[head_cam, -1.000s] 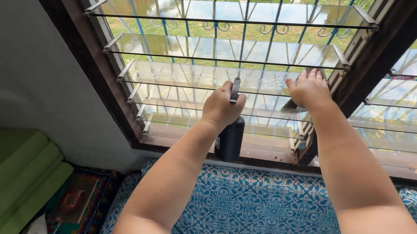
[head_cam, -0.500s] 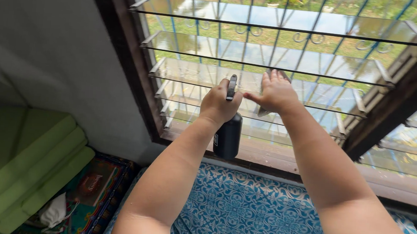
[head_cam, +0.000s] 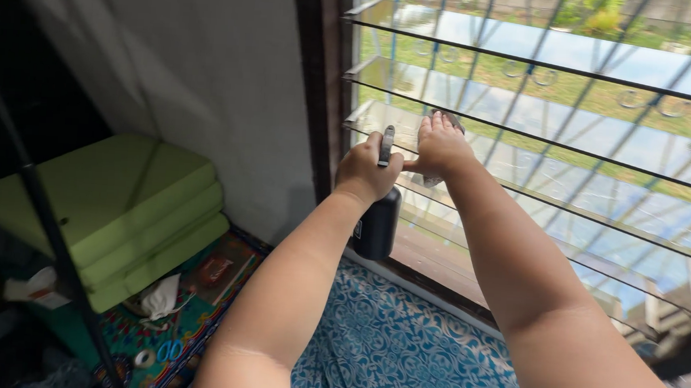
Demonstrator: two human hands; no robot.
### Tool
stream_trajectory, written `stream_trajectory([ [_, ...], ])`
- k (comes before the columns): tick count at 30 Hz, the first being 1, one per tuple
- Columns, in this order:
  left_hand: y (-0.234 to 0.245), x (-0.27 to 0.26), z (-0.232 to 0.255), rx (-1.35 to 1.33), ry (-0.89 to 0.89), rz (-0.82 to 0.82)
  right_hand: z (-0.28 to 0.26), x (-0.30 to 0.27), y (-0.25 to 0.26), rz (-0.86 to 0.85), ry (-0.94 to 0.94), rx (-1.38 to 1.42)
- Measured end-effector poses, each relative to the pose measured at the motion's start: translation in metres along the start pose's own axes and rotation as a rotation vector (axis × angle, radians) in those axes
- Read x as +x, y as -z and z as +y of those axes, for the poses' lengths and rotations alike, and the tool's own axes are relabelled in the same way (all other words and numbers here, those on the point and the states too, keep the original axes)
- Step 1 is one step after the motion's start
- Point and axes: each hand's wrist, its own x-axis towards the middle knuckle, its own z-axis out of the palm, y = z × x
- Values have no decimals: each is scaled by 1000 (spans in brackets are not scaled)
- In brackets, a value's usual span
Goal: The person sprays a cleaning solution onto a window with metal bars using a spray bottle and wipes the surface with a cloth. They repeatedly spray and wipe different sections of the window to clean it.
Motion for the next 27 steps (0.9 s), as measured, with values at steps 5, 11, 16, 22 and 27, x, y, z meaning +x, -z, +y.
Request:
stream_trajectory([
  [5, 19, -3, -19, 24, 53, 25, -23, 43, -13, 18, 118, 26],
  [11, 37, -16, -35, 18, 124, 29, -55, 80, -19, -3, 227, 37],
  [16, 45, -24, -43, 32, 149, 34, -64, 91, -32, 82, 295, 31],
  [22, 41, -27, -42, 37, 121, 58, -66, 65, -36, 179, 436, 8],
  [27, 32, -29, -31, 6, 103, 42, -54, 23, -22, 294, 602, -87],
])
